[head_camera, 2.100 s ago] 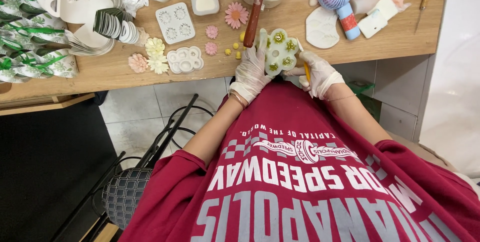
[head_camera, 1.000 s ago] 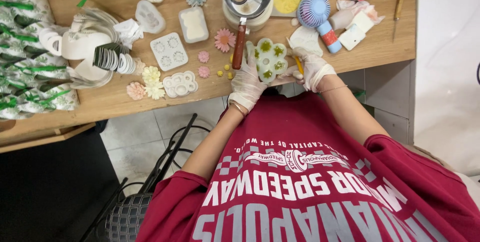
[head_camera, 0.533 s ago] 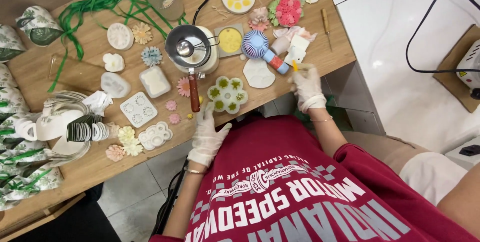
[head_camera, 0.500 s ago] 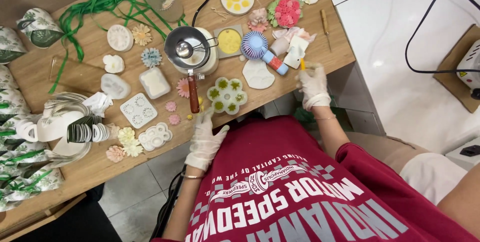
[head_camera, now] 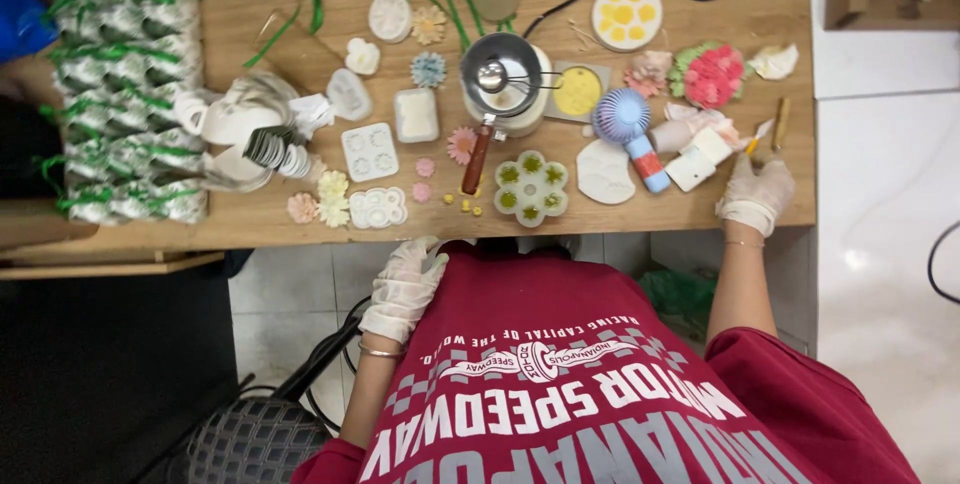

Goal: Preparing and decorating wax melts using molds and a heat gun.

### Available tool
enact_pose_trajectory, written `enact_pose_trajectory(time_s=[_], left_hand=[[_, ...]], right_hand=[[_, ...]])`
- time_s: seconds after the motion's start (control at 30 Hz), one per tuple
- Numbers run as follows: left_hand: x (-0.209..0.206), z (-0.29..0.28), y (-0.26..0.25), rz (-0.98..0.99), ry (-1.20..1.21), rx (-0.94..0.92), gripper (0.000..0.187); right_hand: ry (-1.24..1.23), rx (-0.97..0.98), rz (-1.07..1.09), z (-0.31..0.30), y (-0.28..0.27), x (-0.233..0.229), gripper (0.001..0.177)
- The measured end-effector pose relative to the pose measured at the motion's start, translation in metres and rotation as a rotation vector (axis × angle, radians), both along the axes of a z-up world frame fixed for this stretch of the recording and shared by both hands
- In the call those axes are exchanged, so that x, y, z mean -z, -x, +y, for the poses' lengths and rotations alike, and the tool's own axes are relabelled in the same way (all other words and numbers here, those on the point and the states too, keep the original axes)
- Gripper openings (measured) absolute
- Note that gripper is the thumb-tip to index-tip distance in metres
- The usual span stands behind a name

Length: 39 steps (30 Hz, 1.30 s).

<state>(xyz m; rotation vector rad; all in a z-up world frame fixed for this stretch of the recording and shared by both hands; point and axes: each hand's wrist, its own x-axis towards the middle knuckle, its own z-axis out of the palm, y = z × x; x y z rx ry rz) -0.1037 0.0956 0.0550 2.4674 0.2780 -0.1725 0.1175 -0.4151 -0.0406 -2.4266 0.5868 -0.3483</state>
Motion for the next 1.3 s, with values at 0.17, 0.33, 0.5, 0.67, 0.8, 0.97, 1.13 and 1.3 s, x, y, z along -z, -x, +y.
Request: enact_pose_trajectory(time_s=[0.17, 0.33, 0.5, 0.67, 0.8, 0.97, 1.13, 1.3], left_hand=[[-0.032, 0.009, -0.002, -0.06, -0.032, -0.136, 0.036], [-0.051, 0.01, -0.009, -0.053, -0.002, -0.243, 0.035], [-0.075, 0.0, -0.035, 0.043, 0.047, -0.253, 0.035], [-0.043, 0.002, -0.05, -0.296, 0.114, -0.087, 0.034], [-0.051, 0.022, -0.066, -0.185, 0.132, -0.071, 0.038], [-0.038, 0.108, -0.11, -0.057, -0.279, -0.195, 0.058], [0.023, 0.197, -0.189, -0.042, -0.627, -0.205, 0.056], [0.061, 0.22, -0.227, -0.11, -0.973, -0.048, 0.048]], right_hand=[[0.074, -0.064, -0.103, -0.014, -0.006, -0.006, 0.017], [-0.192, -0.162, -0.244, 0.039, 0.008, -0.05, 0.016], [-0.692, -0.471, -0.094, 0.158, 0.049, -0.131, 0.018], [-0.607, -0.707, -0.076, 0.244, 0.092, -0.206, 0.024], [-0.243, -0.986, -0.139, 0.274, 0.112, -0.234, 0.025], [-0.313, -0.989, -0.063, 0.284, 0.128, -0.213, 0.024], [-0.229, -0.908, 0.004, 0.31, 0.14, -0.233, 0.022], [-0.109, -0.929, -0.056, 0.335, 0.148, -0.257, 0.026]])
